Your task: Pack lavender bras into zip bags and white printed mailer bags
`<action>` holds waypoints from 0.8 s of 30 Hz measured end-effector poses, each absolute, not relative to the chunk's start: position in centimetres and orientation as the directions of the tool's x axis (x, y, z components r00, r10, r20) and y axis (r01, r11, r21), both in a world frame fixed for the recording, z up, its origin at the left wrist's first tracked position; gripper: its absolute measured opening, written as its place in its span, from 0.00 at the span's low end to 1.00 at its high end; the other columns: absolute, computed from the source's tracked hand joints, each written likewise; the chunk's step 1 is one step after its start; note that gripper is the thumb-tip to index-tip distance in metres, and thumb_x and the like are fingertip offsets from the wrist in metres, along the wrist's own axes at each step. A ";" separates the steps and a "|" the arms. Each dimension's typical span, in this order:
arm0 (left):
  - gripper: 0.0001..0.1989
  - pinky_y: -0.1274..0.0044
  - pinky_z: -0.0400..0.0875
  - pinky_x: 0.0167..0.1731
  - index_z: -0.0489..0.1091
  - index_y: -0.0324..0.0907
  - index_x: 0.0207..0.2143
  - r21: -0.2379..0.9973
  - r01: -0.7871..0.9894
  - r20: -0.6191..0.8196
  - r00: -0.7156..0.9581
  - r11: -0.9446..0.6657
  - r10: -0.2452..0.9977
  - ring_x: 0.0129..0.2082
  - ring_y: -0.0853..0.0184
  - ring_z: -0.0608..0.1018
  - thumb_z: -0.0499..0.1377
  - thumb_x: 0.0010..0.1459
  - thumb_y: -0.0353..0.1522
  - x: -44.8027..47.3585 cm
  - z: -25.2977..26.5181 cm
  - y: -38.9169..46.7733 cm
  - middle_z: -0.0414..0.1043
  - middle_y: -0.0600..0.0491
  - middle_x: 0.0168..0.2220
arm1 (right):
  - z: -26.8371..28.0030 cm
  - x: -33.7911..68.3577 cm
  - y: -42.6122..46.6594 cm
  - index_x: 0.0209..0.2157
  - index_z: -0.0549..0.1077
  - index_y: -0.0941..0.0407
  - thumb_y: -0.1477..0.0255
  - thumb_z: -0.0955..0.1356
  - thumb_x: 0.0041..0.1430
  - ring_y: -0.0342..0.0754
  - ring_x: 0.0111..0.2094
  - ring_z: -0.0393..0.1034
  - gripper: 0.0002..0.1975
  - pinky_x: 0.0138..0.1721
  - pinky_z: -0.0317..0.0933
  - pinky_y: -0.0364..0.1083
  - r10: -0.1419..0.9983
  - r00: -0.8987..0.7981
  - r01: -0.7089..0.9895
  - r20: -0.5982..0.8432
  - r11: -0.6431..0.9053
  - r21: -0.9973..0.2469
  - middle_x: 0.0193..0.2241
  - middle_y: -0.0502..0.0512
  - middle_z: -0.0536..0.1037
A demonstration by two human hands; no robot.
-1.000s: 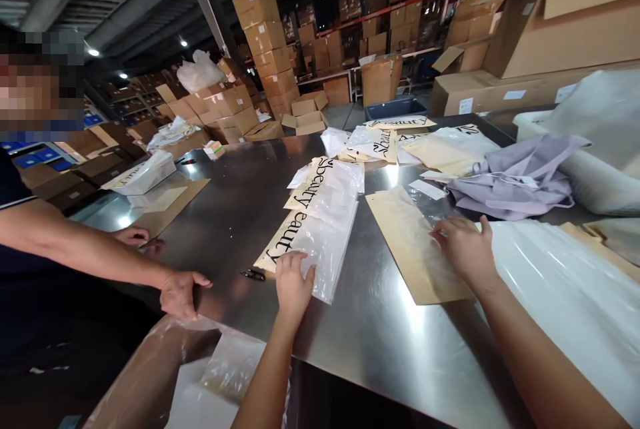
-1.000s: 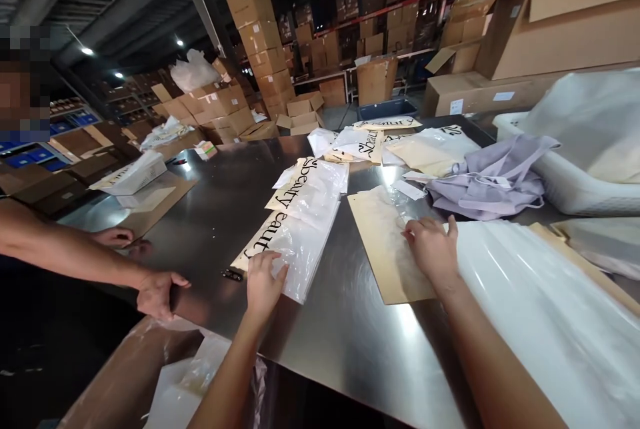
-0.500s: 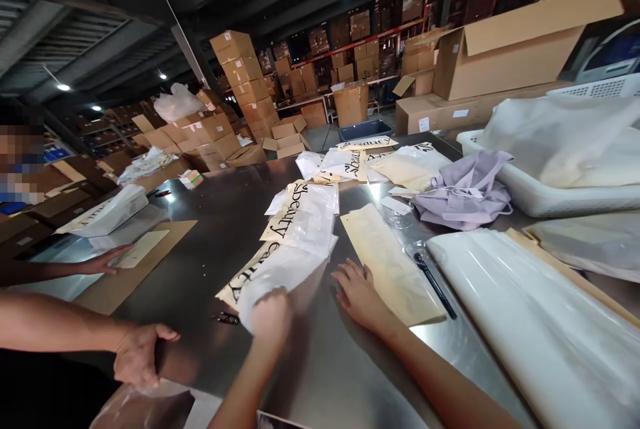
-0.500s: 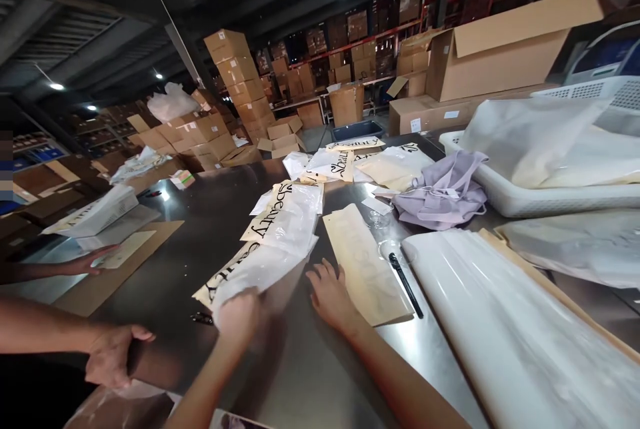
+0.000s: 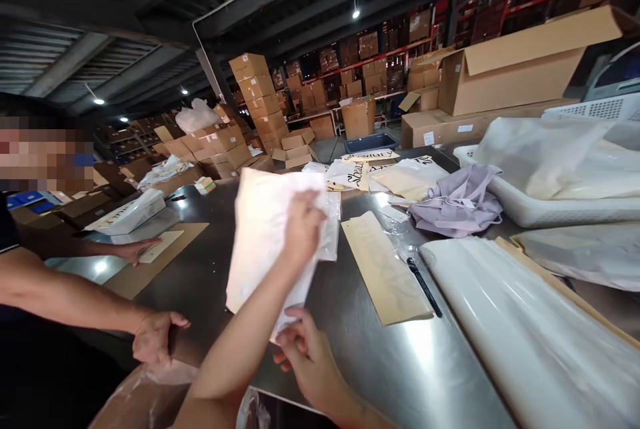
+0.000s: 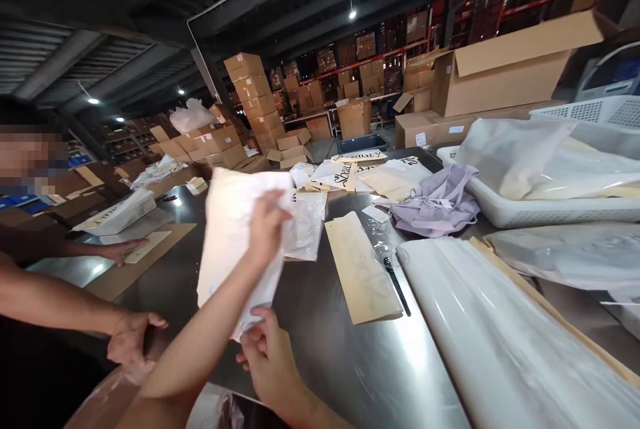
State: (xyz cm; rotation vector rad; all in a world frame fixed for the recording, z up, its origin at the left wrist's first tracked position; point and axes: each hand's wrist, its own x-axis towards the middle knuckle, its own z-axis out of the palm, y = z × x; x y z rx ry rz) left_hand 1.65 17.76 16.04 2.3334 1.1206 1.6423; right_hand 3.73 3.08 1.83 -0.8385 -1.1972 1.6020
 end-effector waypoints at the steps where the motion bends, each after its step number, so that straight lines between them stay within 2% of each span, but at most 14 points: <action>1: 0.11 0.64 0.62 0.60 0.77 0.44 0.26 0.553 0.446 0.677 0.251 -0.704 0.692 0.55 0.57 0.72 0.56 0.53 0.25 3.6 14.5 16.9 0.75 0.49 0.49 | 1.8 4.4 1.8 0.52 0.65 0.52 0.56 0.65 0.61 0.49 0.34 0.76 0.22 0.35 0.69 0.47 0.925 -0.380 -0.267 -0.005 -0.115 -0.957 0.39 0.53 0.75; 3: 0.12 0.68 0.65 0.58 0.78 0.45 0.25 0.656 0.418 0.456 0.445 -0.629 0.771 0.51 0.60 0.75 0.55 0.56 0.28 6.0 11.1 14.3 0.78 0.48 0.46 | 1.5 6.8 -1.1 0.50 0.70 0.52 0.60 0.66 0.59 0.51 0.38 0.76 0.19 0.40 0.69 0.49 0.855 -0.517 -0.113 -0.030 -0.103 -0.988 0.41 0.55 0.77; 5: 0.11 0.69 0.64 0.58 0.78 0.47 0.27 0.646 0.421 0.325 0.604 -0.637 0.728 0.51 0.61 0.77 0.56 0.55 0.28 6.2 8.0 11.0 0.79 0.48 0.45 | 1.0 10.4 -3.9 0.48 0.76 0.52 0.63 0.67 0.58 0.54 0.43 0.75 0.17 0.46 0.68 0.51 0.802 -0.592 0.114 -0.075 -0.008 -0.993 0.44 0.56 0.78; 6: 0.12 0.67 0.61 0.60 0.80 0.45 0.36 0.618 0.421 0.292 0.661 -0.663 0.692 0.53 0.60 0.76 0.58 0.54 0.26 5.7 6.6 9.2 0.78 0.48 0.48 | 0.6 12.4 -4.9 0.47 0.77 0.52 0.63 0.67 0.57 0.55 0.46 0.74 0.17 0.49 0.67 0.52 0.813 -0.575 0.206 -0.094 0.033 -0.978 0.45 0.57 0.78; 8: 0.21 0.59 0.51 0.65 0.75 0.46 0.50 0.543 0.475 0.235 0.705 -0.692 0.669 0.59 0.55 0.70 0.60 0.54 0.24 3.8 4.6 5.9 0.73 0.45 0.55 | -0.3 16.7 -5.9 0.45 0.78 0.51 0.60 0.67 0.59 0.57 0.46 0.74 0.16 0.49 0.68 0.52 0.869 -0.479 0.329 -0.123 0.048 -0.943 0.44 0.58 0.79; 10: 0.27 0.51 0.42 0.66 0.68 0.46 0.59 0.476 0.599 0.186 0.647 -0.644 0.740 0.64 0.48 0.63 0.63 0.55 0.29 1.2 3.1 3.1 0.67 0.40 0.60 | -1.0 20.4 -5.7 0.43 0.78 0.52 0.56 0.64 0.60 0.57 0.42 0.75 0.19 0.44 0.69 0.52 0.945 -0.304 0.416 -0.121 0.017 -0.909 0.43 0.59 0.80; 12: 0.30 0.47 0.33 0.65 0.68 0.47 0.59 0.468 0.708 0.153 0.524 -0.528 0.838 0.66 0.44 0.60 0.67 0.53 0.35 -1.9 1.8 1.3 0.65 0.39 0.61 | -1.2 23.3 -4.7 0.44 0.77 0.53 0.52 0.62 0.61 0.58 0.42 0.74 0.23 0.43 0.69 0.53 0.998 -0.047 0.539 -0.053 -0.019 -0.842 0.44 0.61 0.79; 14: 0.29 0.46 0.24 0.63 0.70 0.52 0.57 0.471 0.765 0.121 0.438 -0.440 0.891 0.67 0.43 0.57 0.67 0.50 0.32 -5.0 0.8 1.0 0.65 0.43 0.62 | -1.0 25.2 -3.7 0.49 0.74 0.57 0.53 0.60 0.61 0.61 0.46 0.73 0.26 0.47 0.67 0.56 0.985 0.170 0.695 0.012 -0.111 -0.711 0.49 0.65 0.76; 16: 0.25 0.46 0.20 0.62 0.72 0.55 0.54 0.461 0.806 0.132 0.350 -0.370 0.927 0.67 0.45 0.56 0.64 0.53 0.29 -7.4 0.0 1.6 0.65 0.48 0.62 | -0.7 26.0 -3.1 0.49 0.72 0.57 0.54 0.57 0.64 0.63 0.48 0.72 0.26 0.49 0.65 0.59 0.970 0.232 0.797 -0.075 -0.234 -0.557 0.49 0.66 0.76; 18: 0.20 0.47 0.26 0.63 0.75 0.52 0.50 0.499 0.809 0.230 0.221 -0.310 0.948 0.66 0.44 0.58 0.63 0.53 0.31 -8.5 0.0 2.0 0.66 0.47 0.61 | -0.4 25.7 -2.8 0.43 0.73 0.56 0.53 0.56 0.66 0.63 0.45 0.74 0.24 0.44 0.65 0.58 0.948 0.209 0.843 -0.240 -0.299 -0.448 0.44 0.65 0.78; 20: 0.14 0.51 0.46 0.63 0.78 0.48 0.44 0.601 0.755 0.302 0.092 -0.264 0.949 0.59 0.44 0.67 0.64 0.53 0.36 -7.8 0.4 1.1 0.73 0.42 0.54 | -0.3 24.6 -2.8 0.38 0.72 0.55 0.54 0.56 0.67 0.61 0.42 0.75 0.22 0.39 0.64 0.54 0.930 0.175 0.863 -0.324 -0.303 -0.404 0.39 0.64 0.79; 21: 0.11 0.56 0.57 0.59 0.78 0.47 0.39 0.667 0.706 0.277 0.062 -0.238 0.959 0.53 0.47 0.72 0.64 0.54 0.39 -6.8 0.6 0.2 0.77 0.42 0.47 | -0.3 24.0 -2.9 0.36 0.71 0.56 0.56 0.57 0.67 0.61 0.42 0.75 0.20 0.38 0.64 0.53 0.927 0.170 0.868 -0.334 -0.301 -0.394 0.38 0.64 0.79; 22: 0.11 0.62 0.66 0.51 0.78 0.46 0.34 0.741 0.643 0.195 0.064 -0.190 0.979 0.44 0.51 0.76 0.63 0.55 0.42 -5.5 0.7 -0.9 0.78 0.43 0.39 | -0.4 23.5 -3.0 0.36 0.71 0.56 0.57 0.58 0.67 0.61 0.41 0.75 0.19 0.36 0.62 0.51 0.925 0.179 0.869 -0.335 -0.308 -0.387 0.37 0.64 0.79; 24: 0.19 0.72 0.70 0.31 0.73 0.43 0.26 0.876 0.482 -0.119 0.154 0.030 0.981 0.28 0.61 0.75 0.59 0.56 0.49 -2.3 0.3 -3.0 0.74 0.48 0.26 | -0.7 22.9 -3.2 0.35 0.69 0.56 0.58 0.57 0.67 0.61 0.40 0.75 0.18 0.34 0.60 0.50 0.923 0.205 0.855 -0.327 -0.331 -0.398 0.36 0.64 0.79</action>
